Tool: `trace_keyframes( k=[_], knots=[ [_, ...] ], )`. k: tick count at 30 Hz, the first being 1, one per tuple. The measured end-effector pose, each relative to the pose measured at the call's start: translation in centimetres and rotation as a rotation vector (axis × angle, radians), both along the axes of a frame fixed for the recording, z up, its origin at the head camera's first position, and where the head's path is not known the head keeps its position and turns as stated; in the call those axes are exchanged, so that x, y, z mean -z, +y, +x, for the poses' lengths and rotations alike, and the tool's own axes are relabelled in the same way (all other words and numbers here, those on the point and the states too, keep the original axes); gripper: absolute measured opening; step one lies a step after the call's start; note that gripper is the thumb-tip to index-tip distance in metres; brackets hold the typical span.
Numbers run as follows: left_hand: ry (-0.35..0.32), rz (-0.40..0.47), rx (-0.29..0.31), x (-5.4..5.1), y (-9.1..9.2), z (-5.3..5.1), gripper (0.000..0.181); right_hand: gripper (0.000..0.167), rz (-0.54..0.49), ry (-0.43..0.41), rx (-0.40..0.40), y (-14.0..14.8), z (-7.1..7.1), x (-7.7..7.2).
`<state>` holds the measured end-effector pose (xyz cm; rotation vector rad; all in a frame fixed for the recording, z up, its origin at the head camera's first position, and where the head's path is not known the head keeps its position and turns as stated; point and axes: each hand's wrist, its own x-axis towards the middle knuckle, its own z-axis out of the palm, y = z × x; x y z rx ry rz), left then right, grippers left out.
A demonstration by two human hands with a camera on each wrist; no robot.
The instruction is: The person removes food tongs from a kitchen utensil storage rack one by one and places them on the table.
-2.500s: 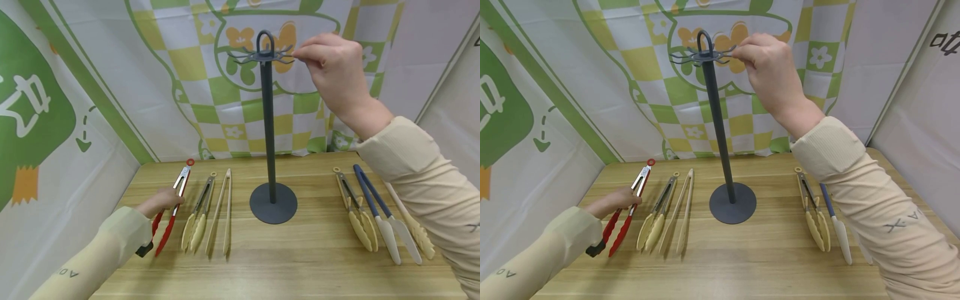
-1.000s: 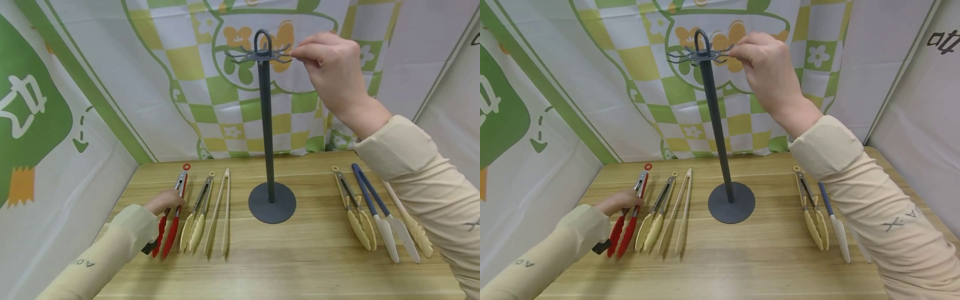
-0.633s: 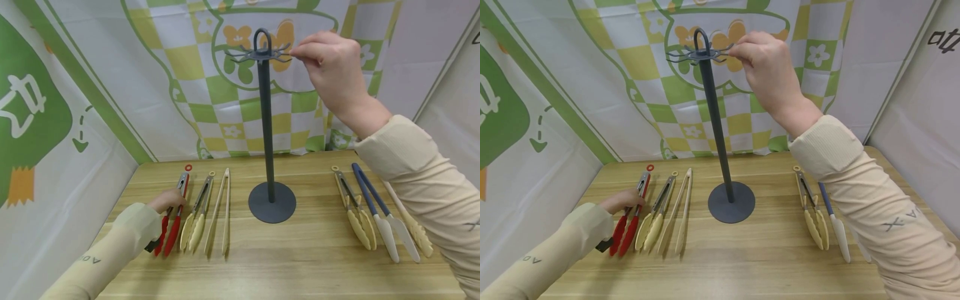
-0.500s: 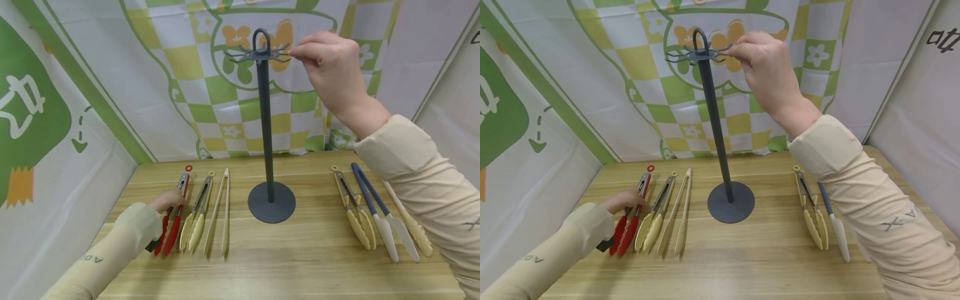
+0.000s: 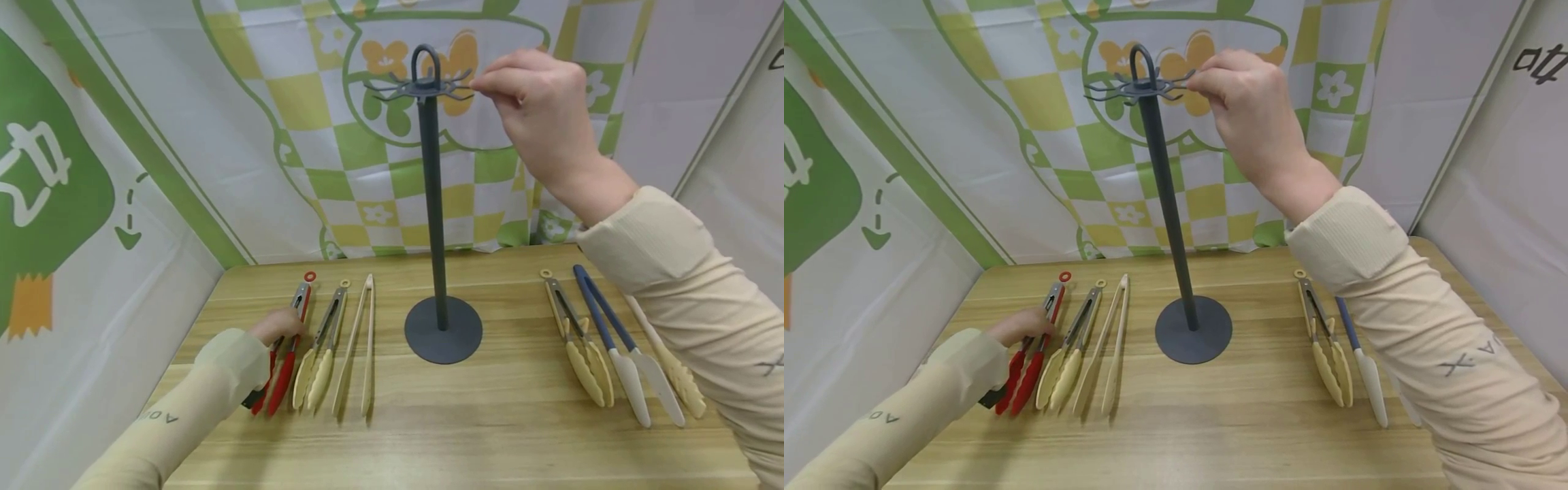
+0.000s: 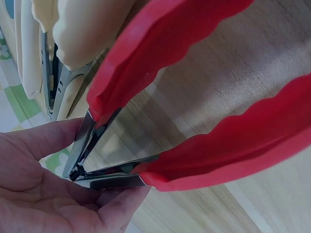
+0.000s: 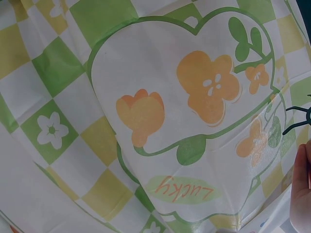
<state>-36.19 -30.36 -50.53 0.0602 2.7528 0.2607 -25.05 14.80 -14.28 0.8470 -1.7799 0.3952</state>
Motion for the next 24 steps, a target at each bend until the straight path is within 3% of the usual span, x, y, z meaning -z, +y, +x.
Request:
trace_keyframes(
  k=[2,3,4,9,10,13,15,19,24],
  knots=[
    [-0.01,-0.011,-0.013,0.4,0.0,-0.3,0.011,0.019,-0.001,-0.003,0.0,0.0,0.0,0.0],
    [-0.013,0.002,-0.002,-1.0,0.8,0.8,0.012,0.019,-0.001,-0.004,0.0,0.0,0.0,0.0],
    [-0.008,-0.004,0.005,-0.5,0.6,0.4,0.011,0.019,-0.002,-0.006,-0.001,0.0,0.0,0.0],
    [0.035,-0.063,0.057,6.5,-3.1,-4.7,0.013,0.019,0.002,-0.007,0.004,0.0,0.0,0.0],
    [0.042,-0.091,0.056,9.6,-4.9,-7.2,0.013,0.019,0.002,-0.007,0.005,-0.1,0.0,0.0],
    [0.031,-0.113,0.058,13.5,-7.0,-10.1,0.015,0.02,0.004,-0.004,0.009,-0.1,0.0,0.0],
    [0.026,-0.129,0.051,15.4,-7.9,-11.5,0.017,0.02,0.004,-0.003,0.009,-0.1,0.0,0.0],
    [0.02,-0.14,0.029,17.6,-8.8,-13.0,0.018,0.02,-0.002,-0.004,0.003,-0.1,0.0,0.0],
    [0.001,-0.176,0.037,18.1,-8.8,-13.3,0.019,0.021,0.009,0.003,0.011,0.0,0.0,0.0]
  ],
)
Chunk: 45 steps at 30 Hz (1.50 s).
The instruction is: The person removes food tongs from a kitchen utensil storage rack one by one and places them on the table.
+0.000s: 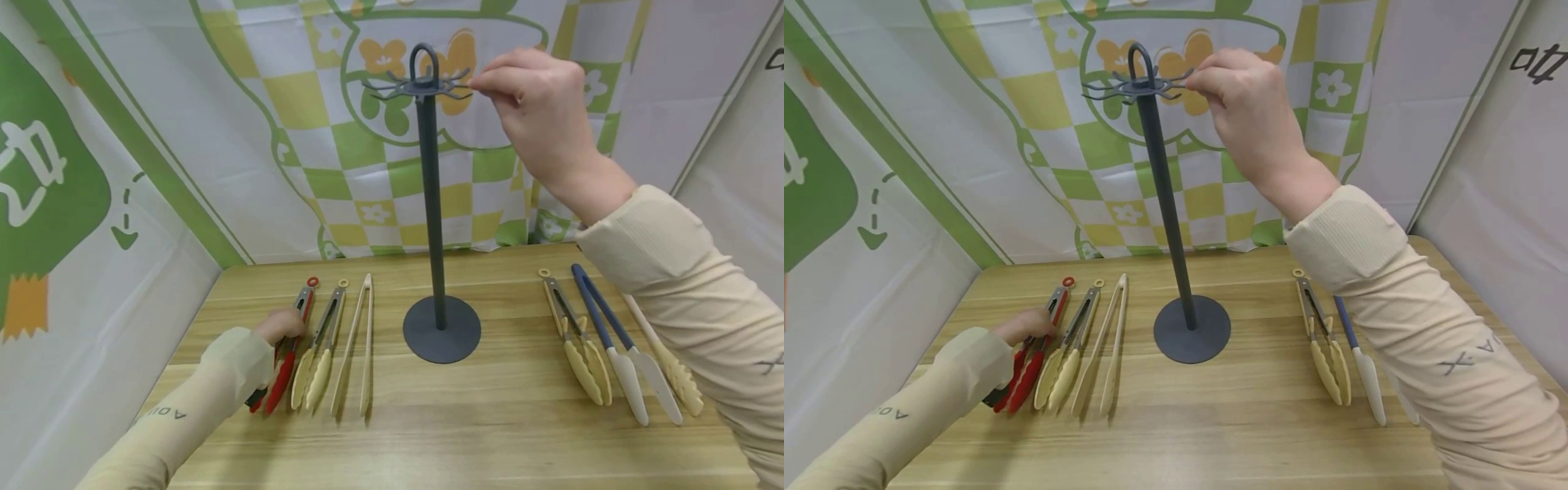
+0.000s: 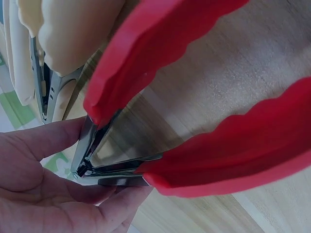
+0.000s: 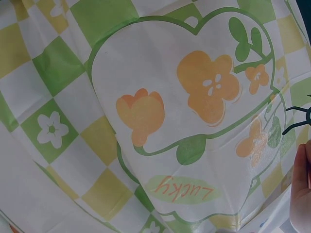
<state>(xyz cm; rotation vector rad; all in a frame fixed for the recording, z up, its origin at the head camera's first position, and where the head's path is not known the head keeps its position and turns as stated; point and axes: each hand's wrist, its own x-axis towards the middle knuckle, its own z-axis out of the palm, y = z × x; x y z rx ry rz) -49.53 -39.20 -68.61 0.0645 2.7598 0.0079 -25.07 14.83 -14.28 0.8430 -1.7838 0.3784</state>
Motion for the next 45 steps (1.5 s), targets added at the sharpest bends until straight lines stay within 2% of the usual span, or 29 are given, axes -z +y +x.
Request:
trace_keyframes(
  k=[3,8,11,17,21,30,34,40,42,45],
  knots=[
    [0.005,-0.038,0.017,-0.5,0.3,0.4,0.019,0.02,0.0,-0.007,0.0,0.0,0.0,0.0],
    [0.02,-0.05,0.037,-1.2,0.8,1.0,0.019,0.02,-0.005,-0.012,0.001,0.0,0.0,0.0],
    [0.018,-0.054,0.044,-0.9,0.7,0.9,0.018,0.02,-0.003,-0.006,0.002,0.0,0.0,0.0],
    [0.031,-0.071,0.049,0.4,0.1,0.1,0.02,0.02,-0.012,-0.004,-0.01,0.0,0.0,0.0],
    [0.05,-0.072,0.064,0.6,0.1,0.0,0.02,0.02,-0.015,0.001,-0.012,0.1,0.0,0.0],
    [0.113,-0.036,0.044,-0.3,0.3,1.2,0.024,0.019,-0.022,-0.011,-0.028,0.0,0.0,0.0],
    [0.111,-0.018,0.03,-0.3,0.3,1.5,0.03,0.018,-0.028,-0.021,-0.029,-0.1,0.0,0.0],
    [0.098,0.008,0.006,-1.6,1.1,2.5,0.032,0.018,-0.022,-0.015,-0.023,-0.1,0.0,0.0],
    [0.092,0.024,-0.008,-1.3,1.0,2.4,0.035,0.019,-0.022,-0.012,-0.022,-0.1,-0.1,0.0],
    [0.087,0.038,-0.03,0.1,0.4,1.4,0.042,0.02,-0.02,-0.007,-0.022,-0.1,-0.1,0.0]
  ],
)
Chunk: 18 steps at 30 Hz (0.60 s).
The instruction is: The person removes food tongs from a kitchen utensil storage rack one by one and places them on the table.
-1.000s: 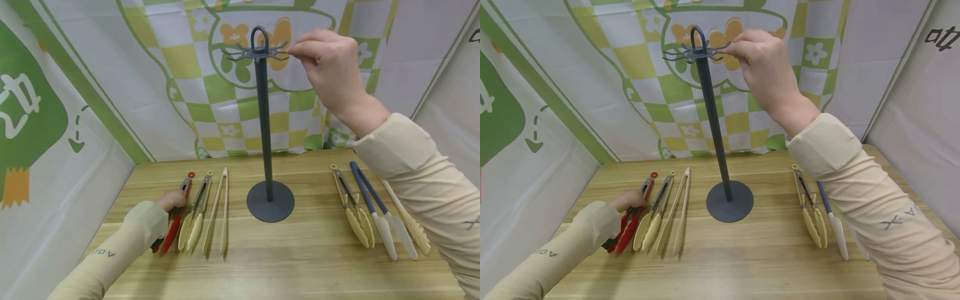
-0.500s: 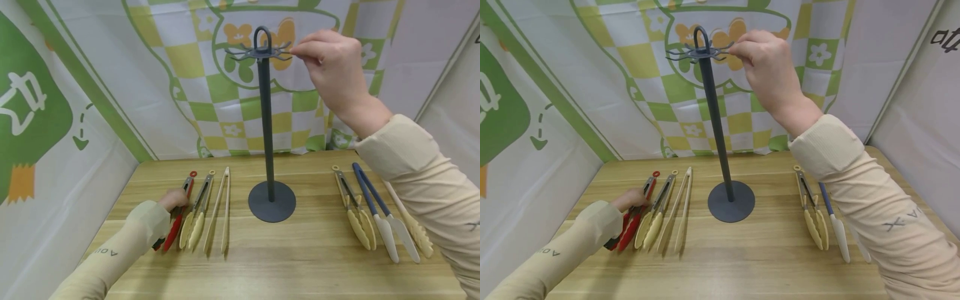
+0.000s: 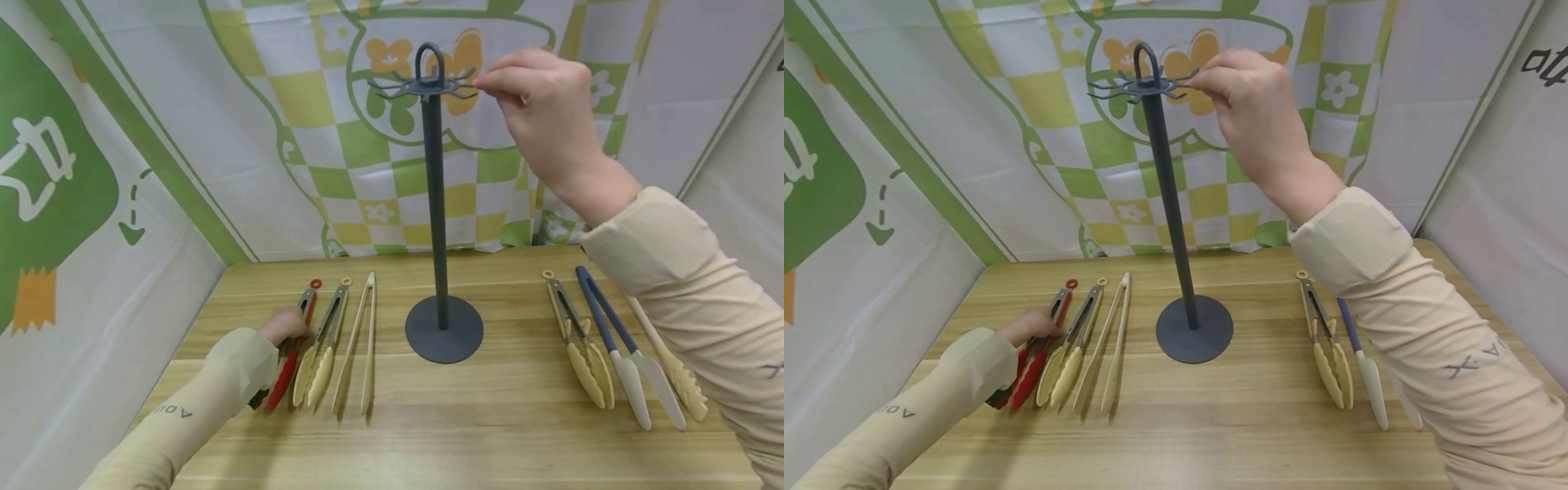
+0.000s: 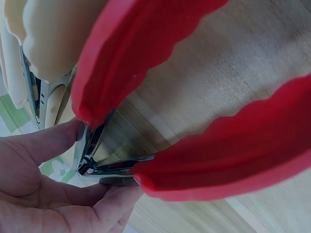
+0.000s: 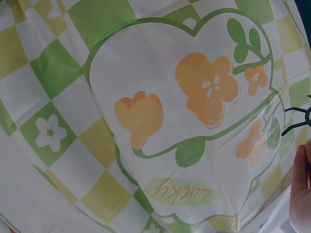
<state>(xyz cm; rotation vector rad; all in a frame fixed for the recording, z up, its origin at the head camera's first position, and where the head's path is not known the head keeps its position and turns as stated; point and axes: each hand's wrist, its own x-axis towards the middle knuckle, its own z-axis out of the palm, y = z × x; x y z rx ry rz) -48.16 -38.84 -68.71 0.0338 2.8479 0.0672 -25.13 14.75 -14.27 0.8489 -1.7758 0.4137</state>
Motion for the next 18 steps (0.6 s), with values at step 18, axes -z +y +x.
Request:
trace_keyframes(
  k=[18],
  knots=[
    [-0.086,0.211,0.014,-18.0,8.8,12.7,0.026,0.021,0.004,0.01,-0.025,-0.1,0.0,-0.1]
  ],
)
